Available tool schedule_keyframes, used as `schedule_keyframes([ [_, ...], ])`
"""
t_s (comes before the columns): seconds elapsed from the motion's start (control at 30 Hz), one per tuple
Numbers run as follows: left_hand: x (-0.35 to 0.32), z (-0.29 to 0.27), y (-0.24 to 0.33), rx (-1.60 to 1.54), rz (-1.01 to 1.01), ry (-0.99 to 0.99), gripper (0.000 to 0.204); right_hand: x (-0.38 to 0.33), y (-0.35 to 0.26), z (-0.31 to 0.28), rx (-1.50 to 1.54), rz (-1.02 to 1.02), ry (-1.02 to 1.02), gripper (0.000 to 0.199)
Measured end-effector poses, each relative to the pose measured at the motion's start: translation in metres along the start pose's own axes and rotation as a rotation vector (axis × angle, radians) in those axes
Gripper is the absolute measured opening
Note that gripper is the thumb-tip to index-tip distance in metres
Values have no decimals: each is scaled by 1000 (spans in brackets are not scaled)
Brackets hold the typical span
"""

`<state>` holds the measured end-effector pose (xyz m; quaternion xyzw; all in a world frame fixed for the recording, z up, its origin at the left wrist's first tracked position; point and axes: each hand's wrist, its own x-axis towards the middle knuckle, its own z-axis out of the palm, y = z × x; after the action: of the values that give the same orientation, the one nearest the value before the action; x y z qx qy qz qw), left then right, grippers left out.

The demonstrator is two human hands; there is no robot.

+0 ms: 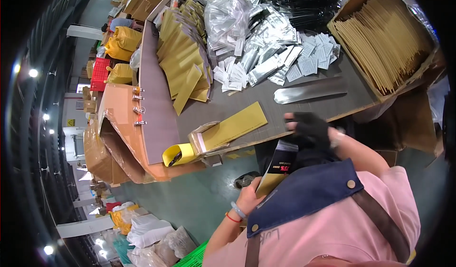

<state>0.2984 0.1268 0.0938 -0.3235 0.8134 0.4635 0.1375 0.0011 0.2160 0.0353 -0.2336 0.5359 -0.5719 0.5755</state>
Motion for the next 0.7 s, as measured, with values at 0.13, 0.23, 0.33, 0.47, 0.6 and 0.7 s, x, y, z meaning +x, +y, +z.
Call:
schedule_keyframes([
  [0.13, -11, 5, -16, 8, -54, 53, 54, 86, 34, 36, 422, 256, -15, 32],
  [0.23, -23, 4, -15, -83, -265, 74, 56, 105, 27, 54, 292, 248, 93, 21],
  [0.33, -25, 11, -38, -112, -207, 149, 55, 116, 16, 68, -98, 141, 90, 23],
  [0.47, -30, 19, -59, -58, -229, 106, 46, 118, 18, 79, -933, -209, 170, 30],
  [0.6, -20, 40, -123, -60, -265, 170, 57, 123, -11, 106, -890, -307, 185, 31],
  [0.7, -5, 34, -120, -47, -204, 171, 57, 113, -51, 111, -892, -238, 76, 32],
])
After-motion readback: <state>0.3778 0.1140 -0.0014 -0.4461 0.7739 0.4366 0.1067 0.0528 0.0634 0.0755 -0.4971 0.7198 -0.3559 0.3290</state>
